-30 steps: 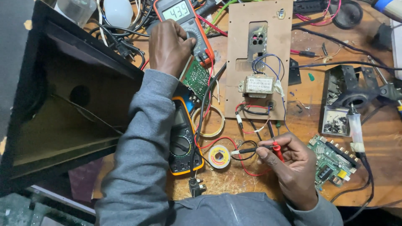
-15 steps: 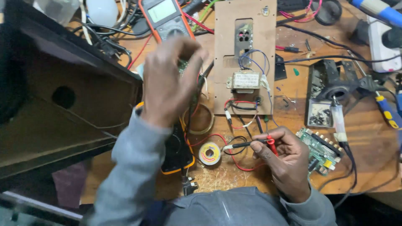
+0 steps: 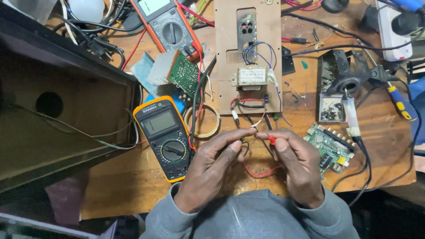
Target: The person uses a multimeter to test electrical continuity and voltage on a circuit board and connected wires. They move the multimeter probes between different points on the board and wires, observing the readings on the multimeter display.
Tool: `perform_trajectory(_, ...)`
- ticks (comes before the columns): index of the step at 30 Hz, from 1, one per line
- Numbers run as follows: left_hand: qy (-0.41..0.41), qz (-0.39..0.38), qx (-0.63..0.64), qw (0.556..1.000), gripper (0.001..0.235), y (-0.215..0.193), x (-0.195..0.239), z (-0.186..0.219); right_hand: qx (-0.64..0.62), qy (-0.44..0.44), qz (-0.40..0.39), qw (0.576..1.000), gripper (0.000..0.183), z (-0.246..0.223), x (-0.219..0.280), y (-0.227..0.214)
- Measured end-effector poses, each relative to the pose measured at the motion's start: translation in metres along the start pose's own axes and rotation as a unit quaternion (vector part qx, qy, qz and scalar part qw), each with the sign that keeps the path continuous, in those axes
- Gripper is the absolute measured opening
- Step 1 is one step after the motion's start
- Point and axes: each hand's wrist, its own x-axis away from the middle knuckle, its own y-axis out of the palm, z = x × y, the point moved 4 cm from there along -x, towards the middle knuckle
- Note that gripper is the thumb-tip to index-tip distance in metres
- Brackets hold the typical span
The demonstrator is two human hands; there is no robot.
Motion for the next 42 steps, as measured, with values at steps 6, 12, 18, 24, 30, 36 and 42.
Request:
perform_trajectory(6,0.063,0.037,-0.117,0.990,0.034,0.004,0.001,0.005,0.161,-0.115,-0.027,0.980,0.025,-0.013,0.004,0.008)
perform_trajectory(12,0.076,0.056,-0.147,0.985,0.029,0.008,0.005,0.012,0.165,-0.149,-0.028,0.975,0.021,-0.016,0.004,0.013)
perform_trajectory(18,0.055,0.116,-0.129,0.983,0.019,0.011,0.009,0.006,0.145,-0.154,-0.034,0.977,0.017,-0.017,0.008,0.018)
perform_trajectory(24,0.073,0.155,-0.190,0.967,0.016,0.015,0.012,0.006,0.135,-0.137,-0.021,0.981,0.019,-0.018,0.009,0.020)
perform_trajectory(30,0.086,0.163,-0.220,0.958,0.017,0.017,0.011,0.009,0.144,-0.126,-0.019,0.981,0.019,-0.009,0.010,0.018)
perform_trajectory(36,0.093,0.168,-0.195,0.962,0.016,0.022,0.011,0.011,0.123,-0.105,-0.030,0.986,0.025,0.002,0.012,0.016)
perform_trajectory(42,0.094,0.167,-0.205,0.960,0.016,0.028,0.009,0.007,0.160,-0.065,-0.072,0.982,0.039,0.019,0.016,0.016)
